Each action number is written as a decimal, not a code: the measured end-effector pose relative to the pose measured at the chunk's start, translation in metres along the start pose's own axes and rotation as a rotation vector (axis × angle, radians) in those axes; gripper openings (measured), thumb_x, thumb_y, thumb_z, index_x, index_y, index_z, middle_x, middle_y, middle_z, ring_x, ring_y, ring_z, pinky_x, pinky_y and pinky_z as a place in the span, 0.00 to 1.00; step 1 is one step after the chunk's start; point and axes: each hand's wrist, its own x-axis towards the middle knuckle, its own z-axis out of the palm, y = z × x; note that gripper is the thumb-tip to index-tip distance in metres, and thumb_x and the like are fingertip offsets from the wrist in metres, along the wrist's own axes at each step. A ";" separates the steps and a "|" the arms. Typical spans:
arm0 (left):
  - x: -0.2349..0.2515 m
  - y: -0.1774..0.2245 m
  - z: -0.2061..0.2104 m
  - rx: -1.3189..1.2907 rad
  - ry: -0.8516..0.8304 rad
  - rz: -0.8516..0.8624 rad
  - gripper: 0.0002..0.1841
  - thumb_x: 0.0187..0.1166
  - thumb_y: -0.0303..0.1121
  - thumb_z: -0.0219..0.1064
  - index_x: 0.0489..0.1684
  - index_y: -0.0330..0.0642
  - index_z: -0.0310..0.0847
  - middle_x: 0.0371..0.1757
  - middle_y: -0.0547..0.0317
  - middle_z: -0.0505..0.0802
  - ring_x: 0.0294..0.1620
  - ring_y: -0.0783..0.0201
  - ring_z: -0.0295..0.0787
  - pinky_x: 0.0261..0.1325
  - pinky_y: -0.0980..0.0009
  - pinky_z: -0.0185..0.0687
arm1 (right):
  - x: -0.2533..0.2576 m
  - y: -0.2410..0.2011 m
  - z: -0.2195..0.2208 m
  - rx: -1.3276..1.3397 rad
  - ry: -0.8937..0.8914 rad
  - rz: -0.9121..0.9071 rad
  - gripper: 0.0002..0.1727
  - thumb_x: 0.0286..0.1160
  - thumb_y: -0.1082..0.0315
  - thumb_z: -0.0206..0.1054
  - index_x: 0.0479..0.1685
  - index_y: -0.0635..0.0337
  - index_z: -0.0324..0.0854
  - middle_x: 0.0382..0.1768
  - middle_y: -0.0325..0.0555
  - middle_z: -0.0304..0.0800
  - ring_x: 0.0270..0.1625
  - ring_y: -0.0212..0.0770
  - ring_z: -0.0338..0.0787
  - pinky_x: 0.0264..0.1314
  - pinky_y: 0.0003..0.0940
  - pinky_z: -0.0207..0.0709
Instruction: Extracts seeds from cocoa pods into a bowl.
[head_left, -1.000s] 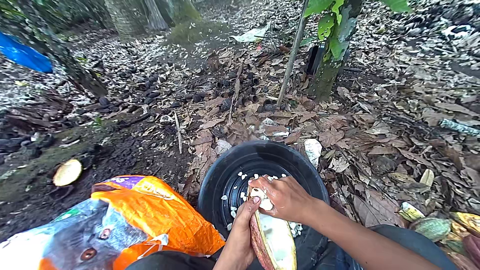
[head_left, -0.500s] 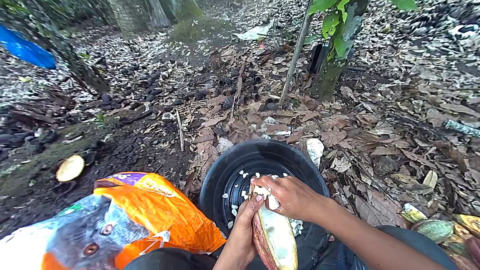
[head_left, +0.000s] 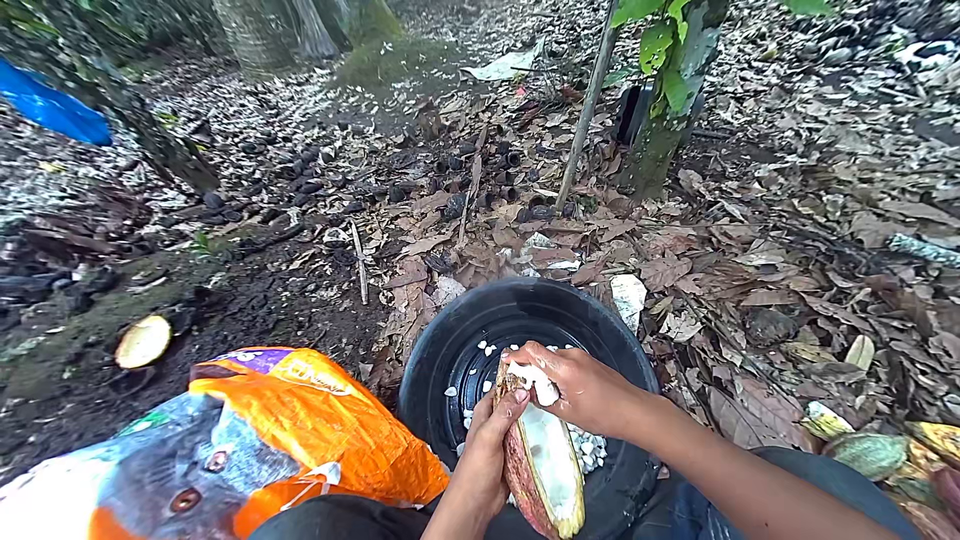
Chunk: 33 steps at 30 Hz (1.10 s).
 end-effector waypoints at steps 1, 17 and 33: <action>0.002 0.002 -0.001 0.021 -0.001 0.035 0.29 0.69 0.44 0.68 0.65 0.34 0.73 0.43 0.50 0.95 0.43 0.62 0.96 0.50 0.64 0.94 | 0.001 0.001 0.001 0.073 0.037 -0.002 0.25 0.75 0.73 0.68 0.74 0.62 0.77 0.57 0.53 0.93 0.55 0.45 0.94 0.61 0.40 0.86; -0.006 0.025 -0.018 -0.203 -0.158 0.434 0.16 0.60 0.52 0.80 0.40 0.55 0.93 0.39 0.64 0.98 0.42 0.72 0.96 0.47 0.73 0.93 | 0.004 -0.017 -0.017 0.024 0.132 0.515 0.35 0.83 0.40 0.61 0.79 0.57 0.75 0.69 0.56 0.85 0.69 0.53 0.86 0.70 0.55 0.78; 0.001 0.005 -0.010 -0.167 0.019 0.413 0.36 0.51 0.56 0.86 0.54 0.42 0.79 0.39 0.58 0.96 0.41 0.67 0.96 0.47 0.67 0.94 | 0.000 -0.039 0.018 0.071 -0.068 0.589 0.45 0.74 0.36 0.70 0.87 0.47 0.62 0.57 0.54 0.91 0.58 0.56 0.92 0.58 0.58 0.83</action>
